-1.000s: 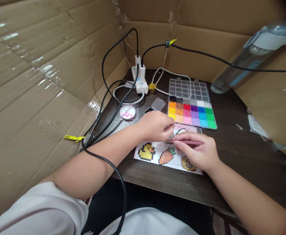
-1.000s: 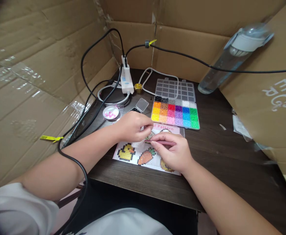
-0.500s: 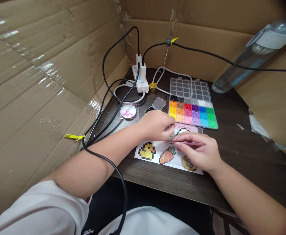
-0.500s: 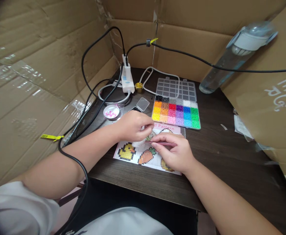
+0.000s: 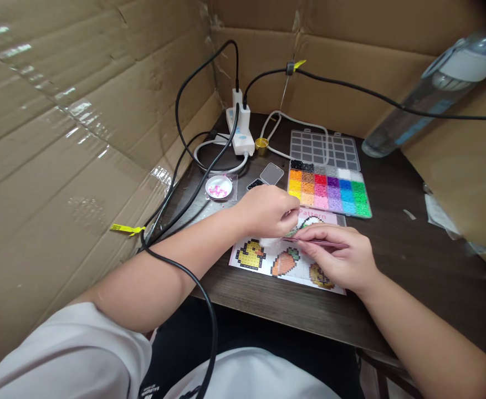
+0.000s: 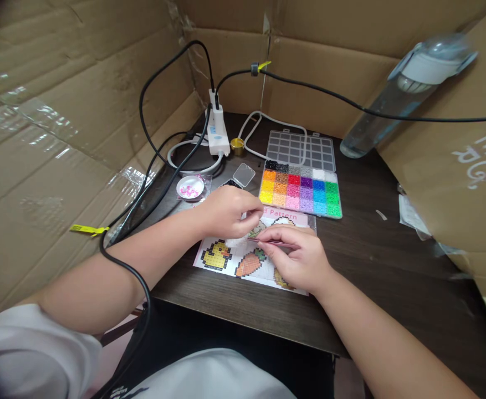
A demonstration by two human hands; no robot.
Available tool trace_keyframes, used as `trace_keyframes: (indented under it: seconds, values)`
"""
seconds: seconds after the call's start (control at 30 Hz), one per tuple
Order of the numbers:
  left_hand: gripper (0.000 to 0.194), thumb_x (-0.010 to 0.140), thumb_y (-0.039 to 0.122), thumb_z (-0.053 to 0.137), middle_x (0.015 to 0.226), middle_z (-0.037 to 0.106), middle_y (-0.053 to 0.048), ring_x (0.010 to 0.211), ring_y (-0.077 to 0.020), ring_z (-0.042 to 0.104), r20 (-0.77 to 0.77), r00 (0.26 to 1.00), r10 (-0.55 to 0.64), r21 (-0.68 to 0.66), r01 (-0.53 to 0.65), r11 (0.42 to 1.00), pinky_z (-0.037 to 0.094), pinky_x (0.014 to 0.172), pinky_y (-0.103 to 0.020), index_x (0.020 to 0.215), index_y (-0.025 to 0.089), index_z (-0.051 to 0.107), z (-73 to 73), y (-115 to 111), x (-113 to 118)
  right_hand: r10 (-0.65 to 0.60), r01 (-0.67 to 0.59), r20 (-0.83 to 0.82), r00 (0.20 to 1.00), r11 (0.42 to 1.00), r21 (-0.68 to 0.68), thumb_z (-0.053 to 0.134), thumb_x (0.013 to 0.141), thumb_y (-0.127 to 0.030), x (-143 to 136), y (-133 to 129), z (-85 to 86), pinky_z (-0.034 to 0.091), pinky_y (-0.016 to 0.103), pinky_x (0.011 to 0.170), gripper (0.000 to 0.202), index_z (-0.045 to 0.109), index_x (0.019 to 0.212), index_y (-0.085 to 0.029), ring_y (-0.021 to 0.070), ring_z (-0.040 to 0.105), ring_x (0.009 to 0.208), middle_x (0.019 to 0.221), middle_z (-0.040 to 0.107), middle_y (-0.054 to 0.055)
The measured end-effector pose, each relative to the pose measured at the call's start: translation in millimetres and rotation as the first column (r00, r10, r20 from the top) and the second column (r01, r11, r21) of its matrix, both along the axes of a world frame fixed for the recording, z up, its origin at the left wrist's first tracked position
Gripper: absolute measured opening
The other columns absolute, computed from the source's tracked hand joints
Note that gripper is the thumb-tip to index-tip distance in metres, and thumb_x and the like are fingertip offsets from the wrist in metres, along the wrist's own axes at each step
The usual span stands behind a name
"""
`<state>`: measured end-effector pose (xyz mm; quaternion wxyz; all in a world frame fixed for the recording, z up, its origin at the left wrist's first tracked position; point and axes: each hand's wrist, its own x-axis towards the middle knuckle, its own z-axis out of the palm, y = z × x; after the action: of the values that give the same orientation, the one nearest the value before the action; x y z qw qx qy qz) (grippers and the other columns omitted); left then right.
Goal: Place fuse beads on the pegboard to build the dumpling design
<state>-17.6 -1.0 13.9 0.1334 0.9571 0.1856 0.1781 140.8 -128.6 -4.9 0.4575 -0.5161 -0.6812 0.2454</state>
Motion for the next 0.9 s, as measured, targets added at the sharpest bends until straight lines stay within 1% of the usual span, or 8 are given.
trace_keyframes:
  seconds: [0.13, 0.3, 0.4, 0.67, 0.9]
  values:
    - [0.028, 0.083, 0.024, 0.045, 0.065, 0.068, -0.005, 0.058, -0.015, 0.058, -0.001, 1.0, 0.0, 0.004, 0.0, 1.0, 0.033, 0.054, -0.029, 0.069, 0.016, 0.069, -0.8, 0.3, 0.3, 0.006, -0.006, 0.028, 1.0, 1.0, 0.011, 0.067, 0.082, -0.017, -0.2, 0.9, 0.5, 0.064, 0.029, 0.063, 0.009, 0.074, 0.082, -0.023, 0.0185, 0.073, 0.071, 0.082, 0.077, 0.003]
    - [0.026, 0.081, 0.024, 0.047, 0.063, 0.067, -0.005, 0.056, -0.0146, 0.057, 0.016, 1.0, -0.005, 0.009, 0.005, 1.0, 0.033, 0.054, -0.029, 0.067, 0.016, 0.068, -1.1, 0.6, 0.3, 0.021, -0.023, 0.042, 0.999, 0.999, 0.047, 0.066, 0.082, -0.015, -1.3, 2.3, 1.6, 0.062, 0.029, 0.062, 0.01, 0.073, 0.082, -0.023, 0.0183, 0.073, 0.069, 0.08, 0.077, 0.003]
    - [0.026, 0.081, 0.024, 0.047, 0.062, 0.066, -0.005, 0.056, -0.0145, 0.057, 0.025, 1.0, -0.007, 0.006, 0.007, 1.0, 0.034, 0.054, -0.029, 0.066, 0.016, 0.067, -1.3, 0.5, 0.1, 0.013, -0.015, 0.046, 0.999, 0.999, 0.039, 0.066, 0.082, -0.017, -1.9, 2.4, 2.0, 0.062, 0.03, 0.061, 0.01, 0.073, 0.08, -0.023, 0.0186, 0.073, 0.069, 0.079, 0.077, 0.003]
    - [0.025, 0.081, 0.024, 0.047, 0.068, 0.07, -0.006, 0.06, -0.0158, 0.061, 0.02, 1.0, -0.004, -0.017, 0.004, 1.0, 0.037, 0.055, -0.029, 0.072, 0.016, 0.07, -1.8, 0.6, 0.1, 0.018, -0.019, 0.014, 1.0, 0.998, 0.052, 0.066, 0.082, -0.015, -1.7, 2.2, 1.2, 0.063, 0.027, 0.062, 0.01, 0.073, 0.081, -0.022, 0.0173, 0.073, 0.069, 0.08, 0.077, 0.003]
    - [0.026, 0.081, 0.024, 0.047, 0.067, 0.069, -0.006, 0.06, -0.0155, 0.06, 0.02, 1.0, -0.009, -0.014, 0.009, 1.0, 0.038, 0.055, -0.029, 0.07, 0.016, 0.069, -2.1, 0.5, -0.2, 0.006, -0.006, 0.012, 1.0, 1.0, 0.008, 0.068, 0.083, -0.021, -2.5, 2.3, 0.5, 0.064, 0.03, 0.065, 0.006, 0.074, 0.085, -0.022, 0.0195, 0.074, 0.074, 0.084, 0.077, 0.005]
